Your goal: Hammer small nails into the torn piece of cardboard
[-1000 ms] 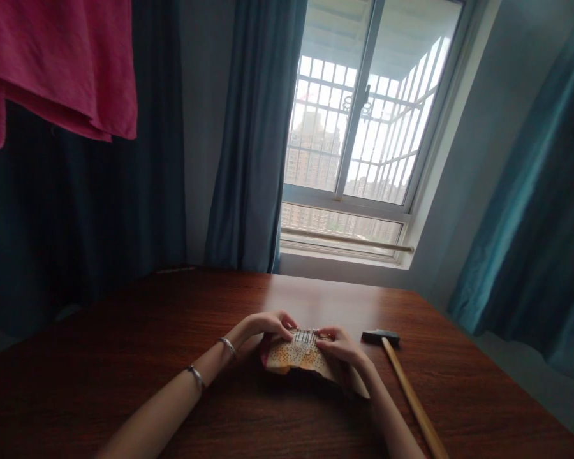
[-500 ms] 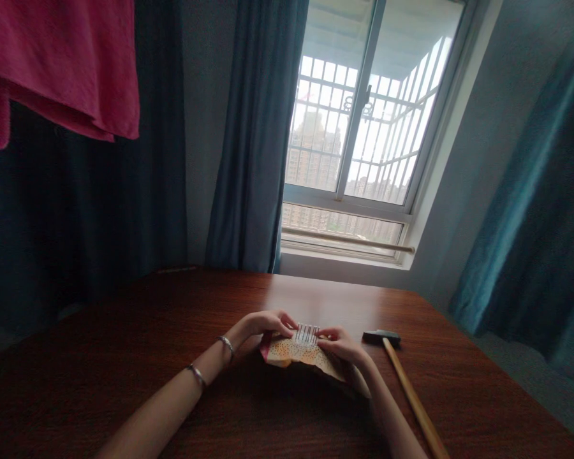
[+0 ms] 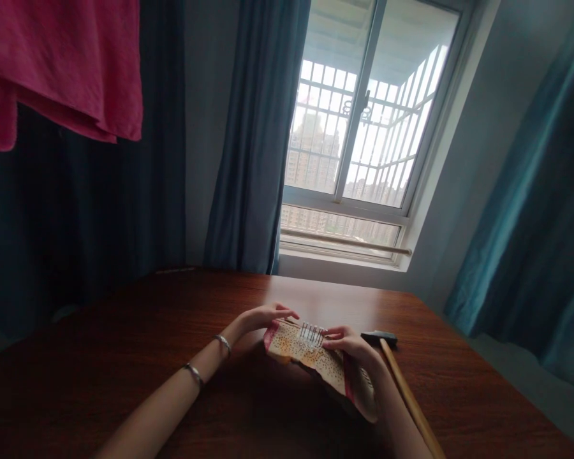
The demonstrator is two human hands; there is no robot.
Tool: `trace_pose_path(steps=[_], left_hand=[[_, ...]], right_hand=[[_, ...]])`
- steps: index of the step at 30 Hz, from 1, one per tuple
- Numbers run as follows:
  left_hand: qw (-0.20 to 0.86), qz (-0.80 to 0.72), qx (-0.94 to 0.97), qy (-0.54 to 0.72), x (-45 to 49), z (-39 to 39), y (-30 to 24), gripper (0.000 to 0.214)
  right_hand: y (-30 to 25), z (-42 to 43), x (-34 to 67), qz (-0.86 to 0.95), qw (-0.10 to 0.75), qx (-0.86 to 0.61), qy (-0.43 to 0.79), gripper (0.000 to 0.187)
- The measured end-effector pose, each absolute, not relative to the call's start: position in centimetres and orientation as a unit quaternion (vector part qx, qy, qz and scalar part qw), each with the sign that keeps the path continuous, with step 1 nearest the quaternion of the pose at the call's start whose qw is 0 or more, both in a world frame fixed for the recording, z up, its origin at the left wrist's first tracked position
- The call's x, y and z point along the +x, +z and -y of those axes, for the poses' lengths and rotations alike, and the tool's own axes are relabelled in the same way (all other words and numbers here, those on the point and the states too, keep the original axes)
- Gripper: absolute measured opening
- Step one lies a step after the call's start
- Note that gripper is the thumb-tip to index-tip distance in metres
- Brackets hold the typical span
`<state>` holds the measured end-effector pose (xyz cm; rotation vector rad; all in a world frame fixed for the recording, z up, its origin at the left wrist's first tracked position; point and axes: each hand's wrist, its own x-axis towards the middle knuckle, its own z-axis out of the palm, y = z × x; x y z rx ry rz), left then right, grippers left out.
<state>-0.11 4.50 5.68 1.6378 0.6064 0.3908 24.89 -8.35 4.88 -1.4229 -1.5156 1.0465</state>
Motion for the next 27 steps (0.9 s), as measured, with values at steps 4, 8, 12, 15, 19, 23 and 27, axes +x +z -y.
trace_pose_path(steps=[4,8,12,15,19,23,27], left_hand=[[0.672,-0.315,0.627,0.238,-0.4,-6.2,4.6,0.059],[0.668,-0.388,0.575,0.27,-0.4,-7.7,2.7,0.053],[0.637,-0.421,0.572,0.299,-0.1,-7.2,2.4,0.043],[0.6,-0.442,0.603,0.285,0.2,-5.7,3.4,0.041],[0.557,-0.455,0.646,0.256,0.5,-4.2,4.5,0.035],[0.542,-0.456,0.66,0.25,0.6,-4.5,4.1,0.028],[0.546,-0.454,0.653,0.261,0.7,-5.5,2.7,0.026]], right_hand=[[7.1,9.6,27.5,0.562,0.444,-0.551,0.428,0.044],[8.4,11.7,32.6,0.507,0.498,-0.585,0.39,0.049],[7.8,14.9,38.5,0.415,0.531,-0.67,0.312,0.041],[6.8,17.6,41.8,0.378,0.529,-0.712,0.265,0.029],[5.3,20.2,44.8,0.352,0.513,-0.751,0.218,0.021],[3.6,20.8,47.0,0.354,0.49,-0.775,0.183,0.019],[1.8,20.5,48.2,0.36,0.453,-0.802,0.146,0.021]])
